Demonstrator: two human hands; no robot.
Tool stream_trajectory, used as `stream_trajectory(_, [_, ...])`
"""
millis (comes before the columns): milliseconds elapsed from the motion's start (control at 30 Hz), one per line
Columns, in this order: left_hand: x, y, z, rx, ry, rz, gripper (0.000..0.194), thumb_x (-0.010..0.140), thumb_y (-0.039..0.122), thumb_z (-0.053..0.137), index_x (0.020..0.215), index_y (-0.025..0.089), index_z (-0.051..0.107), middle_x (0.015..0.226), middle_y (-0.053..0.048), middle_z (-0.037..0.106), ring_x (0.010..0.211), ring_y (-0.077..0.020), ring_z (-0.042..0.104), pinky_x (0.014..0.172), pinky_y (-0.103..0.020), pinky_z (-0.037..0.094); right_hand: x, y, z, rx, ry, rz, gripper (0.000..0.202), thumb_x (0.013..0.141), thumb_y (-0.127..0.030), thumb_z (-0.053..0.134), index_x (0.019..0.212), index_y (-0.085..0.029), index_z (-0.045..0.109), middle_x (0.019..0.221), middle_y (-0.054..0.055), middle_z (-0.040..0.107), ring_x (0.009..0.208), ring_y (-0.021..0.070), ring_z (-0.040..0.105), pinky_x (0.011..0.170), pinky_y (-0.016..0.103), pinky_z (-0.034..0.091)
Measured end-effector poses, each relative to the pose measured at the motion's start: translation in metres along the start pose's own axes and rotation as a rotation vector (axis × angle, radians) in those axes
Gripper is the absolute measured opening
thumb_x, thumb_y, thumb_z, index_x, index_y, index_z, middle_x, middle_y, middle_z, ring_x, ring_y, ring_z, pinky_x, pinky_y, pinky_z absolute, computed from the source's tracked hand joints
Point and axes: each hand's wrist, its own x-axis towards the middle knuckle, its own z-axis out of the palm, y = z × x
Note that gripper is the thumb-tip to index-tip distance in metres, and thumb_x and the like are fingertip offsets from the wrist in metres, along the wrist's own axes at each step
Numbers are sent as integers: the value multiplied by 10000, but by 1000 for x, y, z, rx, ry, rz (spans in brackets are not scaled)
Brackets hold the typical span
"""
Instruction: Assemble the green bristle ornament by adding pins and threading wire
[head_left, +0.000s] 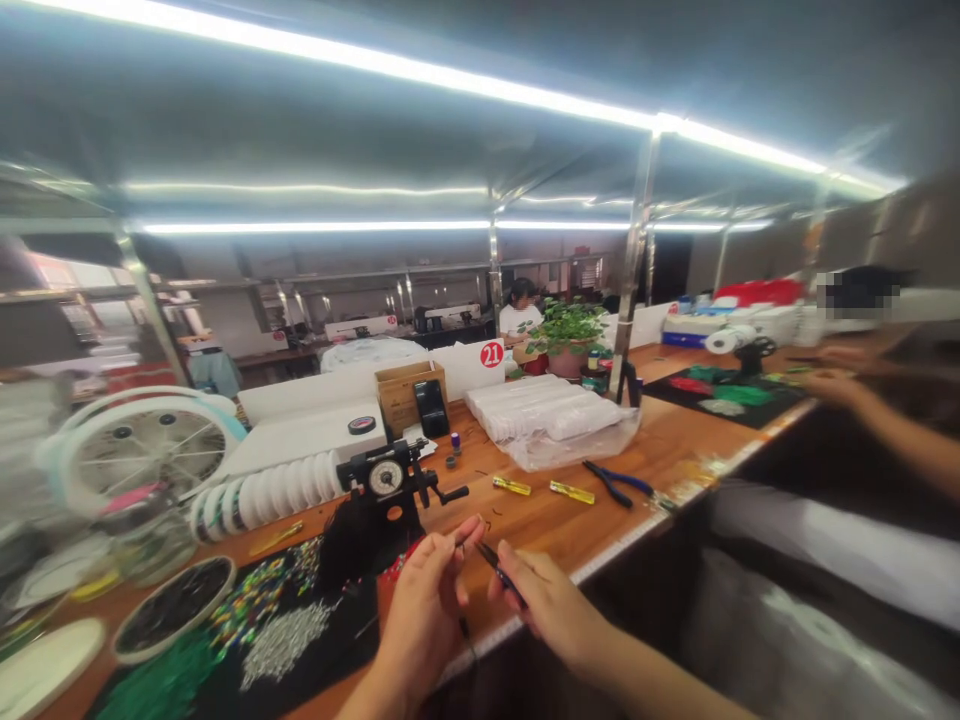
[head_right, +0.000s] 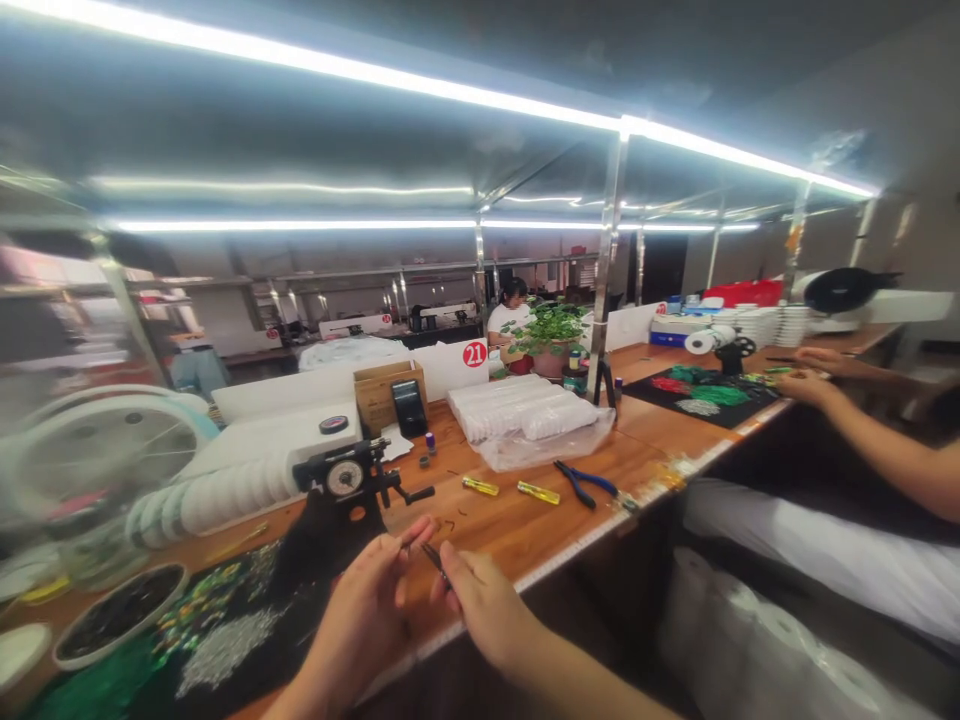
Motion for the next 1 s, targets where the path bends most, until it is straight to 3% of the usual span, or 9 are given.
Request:
stream_trajectory(167, [0,-2,1,12,-46,-45,208,640,193,714,556,167,526,1118,-112,645,1074,-278,561,539,-230,464,11,2,5,-97,29,-54,628,825,-704,268,620,-159,504,561,-7,421,533,113,395,516,244,292])
stream_trajectory(633, [16,-13,6,19,-43,-9,222,647,184,712,528,149,528,942,-83,678,803,-161,613,480,-171,386,26,12,3,-102,124,-126,613,819,-721,226,572,-191,410,526,-19,412,509,121,404,514,250,316])
stream_trajectory(700, [22,-17,6,14,-38,8,205,667,189,701,550,146,538,929,-93,680,869,-185,620,485,-172,389,32,15,-7,-207,172,-156,619,866,-666,169,569,-187,426,533,-9,445,527,125,441,536,244,345])
stream_trajectory(800, [31,-19,7,-11,-18,-11,203,718,188,655,565,140,530,1025,-123,666,1062,-240,579,483,-169,380,44,20,-35,-547,319,-180,632,946,-495,78,639,-169,524,608,31,559,611,141,536,611,242,392])
stream_trajectory(900, [41,-19,13,14,42,-48,135,765,148,607,638,133,564,1160,-126,614,1117,-249,555,473,-164,368,56,28,-65,-783,409,-143,530,960,-395,200,745,-126,602,731,112,636,738,207,598,702,301,410])
stream_trajectory(967, [48,-20,18,72,119,-89,43,797,144,588,824,149,621,1185,-116,591,1084,-233,579,469,-158,367,61,33,-77,-866,424,-113,435,937,-365,324,793,-95,632,847,173,646,838,260,603,766,348,406])
stream_trajectory(1000, [50,-22,20,102,154,-112,123,814,160,580,929,167,621,1180,-109,588,1058,-223,594,466,-154,365,63,35,-80,-908,426,-103,389,923,-350,377,820,-88,645,927,192,638,895,277,596,802,361,400])
